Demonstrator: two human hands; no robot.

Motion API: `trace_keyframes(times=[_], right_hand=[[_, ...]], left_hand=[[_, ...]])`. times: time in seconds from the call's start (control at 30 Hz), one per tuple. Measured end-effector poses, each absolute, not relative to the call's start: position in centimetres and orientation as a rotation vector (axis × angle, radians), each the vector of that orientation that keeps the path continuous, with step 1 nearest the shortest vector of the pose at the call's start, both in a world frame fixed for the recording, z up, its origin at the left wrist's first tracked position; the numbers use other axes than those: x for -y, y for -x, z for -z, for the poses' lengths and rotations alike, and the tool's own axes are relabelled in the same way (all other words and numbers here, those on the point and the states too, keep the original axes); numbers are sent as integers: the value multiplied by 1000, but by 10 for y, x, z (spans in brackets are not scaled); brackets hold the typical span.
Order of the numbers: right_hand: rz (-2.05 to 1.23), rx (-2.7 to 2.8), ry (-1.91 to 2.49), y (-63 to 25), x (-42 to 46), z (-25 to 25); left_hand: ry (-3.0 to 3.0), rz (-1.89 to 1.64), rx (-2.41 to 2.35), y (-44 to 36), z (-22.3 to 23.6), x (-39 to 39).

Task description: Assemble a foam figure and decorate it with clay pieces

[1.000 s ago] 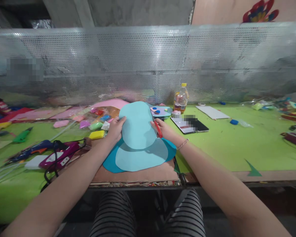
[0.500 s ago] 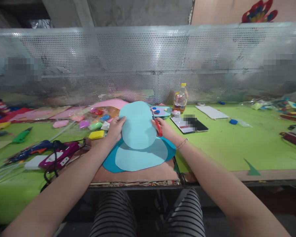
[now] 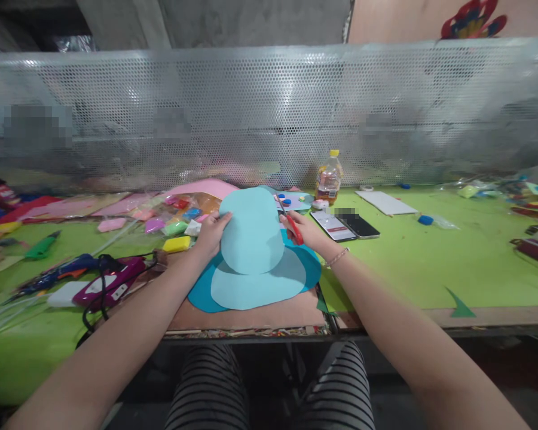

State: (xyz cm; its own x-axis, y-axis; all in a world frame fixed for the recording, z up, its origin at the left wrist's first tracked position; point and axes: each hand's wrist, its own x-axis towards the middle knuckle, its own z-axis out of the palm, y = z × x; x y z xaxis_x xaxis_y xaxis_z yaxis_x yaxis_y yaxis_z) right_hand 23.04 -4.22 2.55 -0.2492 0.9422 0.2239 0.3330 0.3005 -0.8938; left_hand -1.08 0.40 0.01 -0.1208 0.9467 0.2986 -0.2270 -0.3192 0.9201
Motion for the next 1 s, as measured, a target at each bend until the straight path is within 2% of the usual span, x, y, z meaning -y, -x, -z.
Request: trace_keyframes(times=[1.0], right_hand=[[-961, 1788, 1172, -230, 40, -24]], left_hand=[[-1247, -1568, -924, 9, -1, -2]])
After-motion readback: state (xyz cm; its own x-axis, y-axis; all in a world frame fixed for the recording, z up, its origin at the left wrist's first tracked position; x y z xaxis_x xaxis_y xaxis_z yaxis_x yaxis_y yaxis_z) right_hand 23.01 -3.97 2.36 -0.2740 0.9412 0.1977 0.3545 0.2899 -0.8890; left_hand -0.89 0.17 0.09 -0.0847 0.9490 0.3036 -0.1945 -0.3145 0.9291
